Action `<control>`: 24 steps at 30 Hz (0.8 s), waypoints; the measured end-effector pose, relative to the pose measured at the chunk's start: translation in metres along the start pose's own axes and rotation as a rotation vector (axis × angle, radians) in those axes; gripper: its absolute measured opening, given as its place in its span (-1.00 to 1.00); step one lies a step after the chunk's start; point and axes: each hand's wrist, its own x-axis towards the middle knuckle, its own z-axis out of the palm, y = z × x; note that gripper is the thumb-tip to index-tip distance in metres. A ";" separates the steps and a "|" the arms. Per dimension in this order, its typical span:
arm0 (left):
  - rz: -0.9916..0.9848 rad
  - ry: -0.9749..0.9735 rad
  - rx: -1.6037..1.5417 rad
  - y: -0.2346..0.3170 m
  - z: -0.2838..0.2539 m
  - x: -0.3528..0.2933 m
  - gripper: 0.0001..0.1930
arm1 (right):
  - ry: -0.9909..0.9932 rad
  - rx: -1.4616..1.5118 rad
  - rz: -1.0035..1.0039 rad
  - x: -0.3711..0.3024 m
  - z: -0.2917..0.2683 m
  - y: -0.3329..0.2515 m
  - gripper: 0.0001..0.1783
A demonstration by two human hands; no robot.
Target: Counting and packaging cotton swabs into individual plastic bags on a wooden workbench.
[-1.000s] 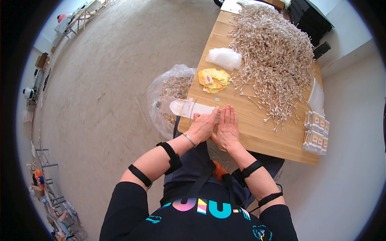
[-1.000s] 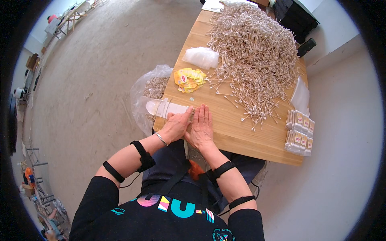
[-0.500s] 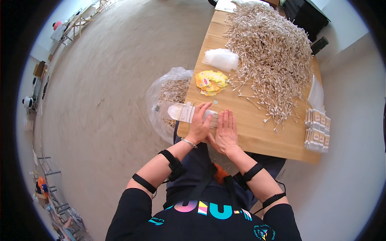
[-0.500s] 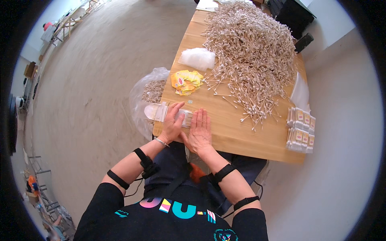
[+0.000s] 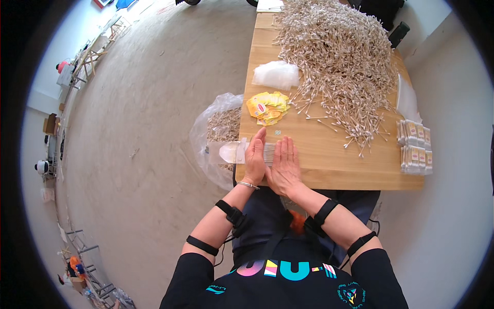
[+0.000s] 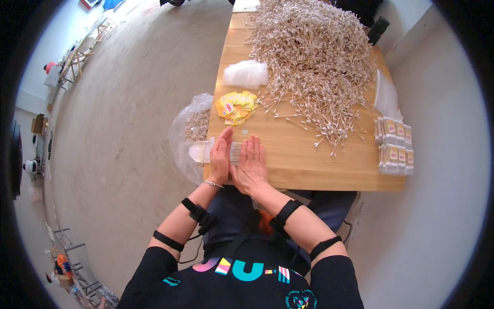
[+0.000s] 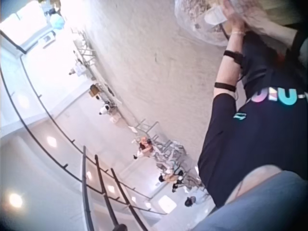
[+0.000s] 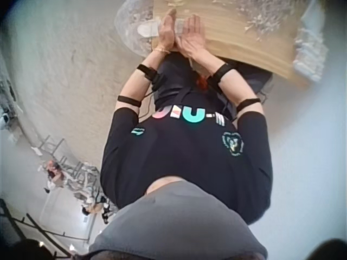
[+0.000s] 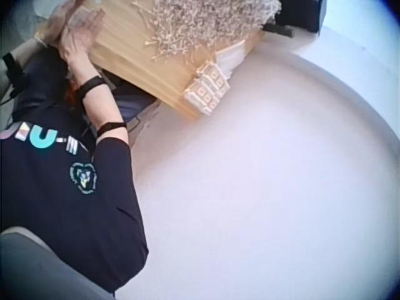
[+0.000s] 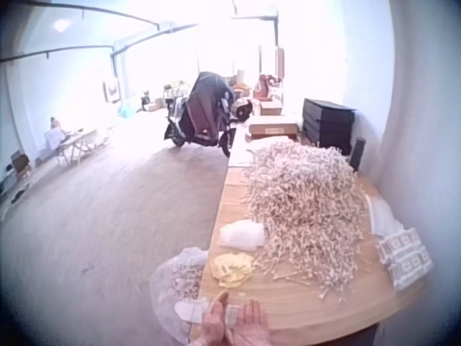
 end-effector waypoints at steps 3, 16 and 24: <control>0.049 0.061 0.053 0.001 -0.006 0.003 -0.53 | 0.036 0.035 -0.026 0.005 0.004 -0.009 -0.07; 0.025 0.105 0.045 0.006 -0.025 0.001 -0.53 | -0.055 0.031 -0.049 0.010 0.006 -0.026 -0.08; 0.217 -0.141 0.654 0.040 -0.060 0.002 -0.48 | -0.044 -0.010 -0.039 0.011 0.013 -0.032 -0.04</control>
